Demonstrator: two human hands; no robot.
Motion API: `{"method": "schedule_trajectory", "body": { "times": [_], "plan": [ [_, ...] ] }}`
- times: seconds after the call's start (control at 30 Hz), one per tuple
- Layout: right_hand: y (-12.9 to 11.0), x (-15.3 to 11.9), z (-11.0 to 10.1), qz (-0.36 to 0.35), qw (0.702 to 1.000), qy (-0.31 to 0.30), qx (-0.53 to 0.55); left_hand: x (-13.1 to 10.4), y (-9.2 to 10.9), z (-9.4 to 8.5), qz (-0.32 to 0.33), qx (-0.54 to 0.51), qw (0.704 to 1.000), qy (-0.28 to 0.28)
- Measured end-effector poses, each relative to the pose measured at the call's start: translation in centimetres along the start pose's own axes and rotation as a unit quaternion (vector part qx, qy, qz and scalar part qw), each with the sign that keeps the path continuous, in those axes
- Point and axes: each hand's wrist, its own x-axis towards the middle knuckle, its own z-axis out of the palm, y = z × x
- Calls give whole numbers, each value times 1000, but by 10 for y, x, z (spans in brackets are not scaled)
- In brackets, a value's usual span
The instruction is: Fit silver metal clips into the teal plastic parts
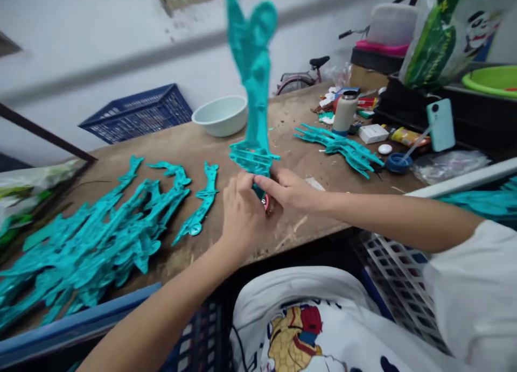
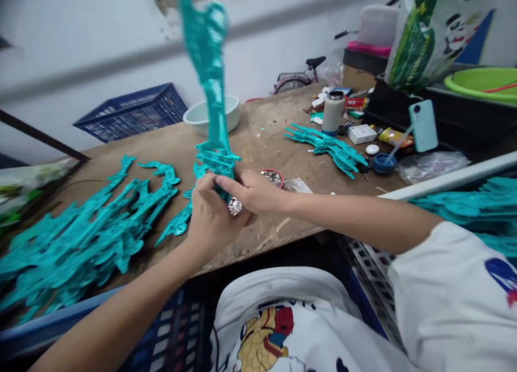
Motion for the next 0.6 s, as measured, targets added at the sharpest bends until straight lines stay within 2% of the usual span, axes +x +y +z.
{"method": "schedule_trajectory", "body": {
  "times": [0.07,0.13,0.2,0.27,0.3,0.33,0.4,0.43,0.5,0.57,0.6],
  "plan": [
    [-9,-13,5,28,999,42,13,-24,28,-28,36,-12,998,-57],
    [-12,-30,-9,62,997,47,-19,-47,41,-63,95,2,988,-123],
    [-8,-44,-31,120,990,-11,-69,-63,46,-89,181,25,974,-134],
    [3,-50,-47,192,965,-156,-87,-68,46,-93,228,56,961,-145],
    [11,-51,-51,218,942,-240,-88,-66,45,-87,232,73,954,-175],
    [20,-50,-52,232,919,-306,-92,-62,43,-77,222,87,944,-228],
    [40,-47,-47,239,887,-374,-131,-51,38,-48,187,101,904,-372],
    [49,-45,-44,240,876,-383,-171,-45,35,-33,166,94,879,-437],
    [65,-40,-38,250,849,-387,-257,-38,28,-7,134,67,841,-520],
    [76,-34,-39,254,829,-382,-318,-36,22,9,118,39,822,-556],
    [80,-29,-42,250,830,-362,-343,-36,19,13,114,32,814,-569]
  ]
}}
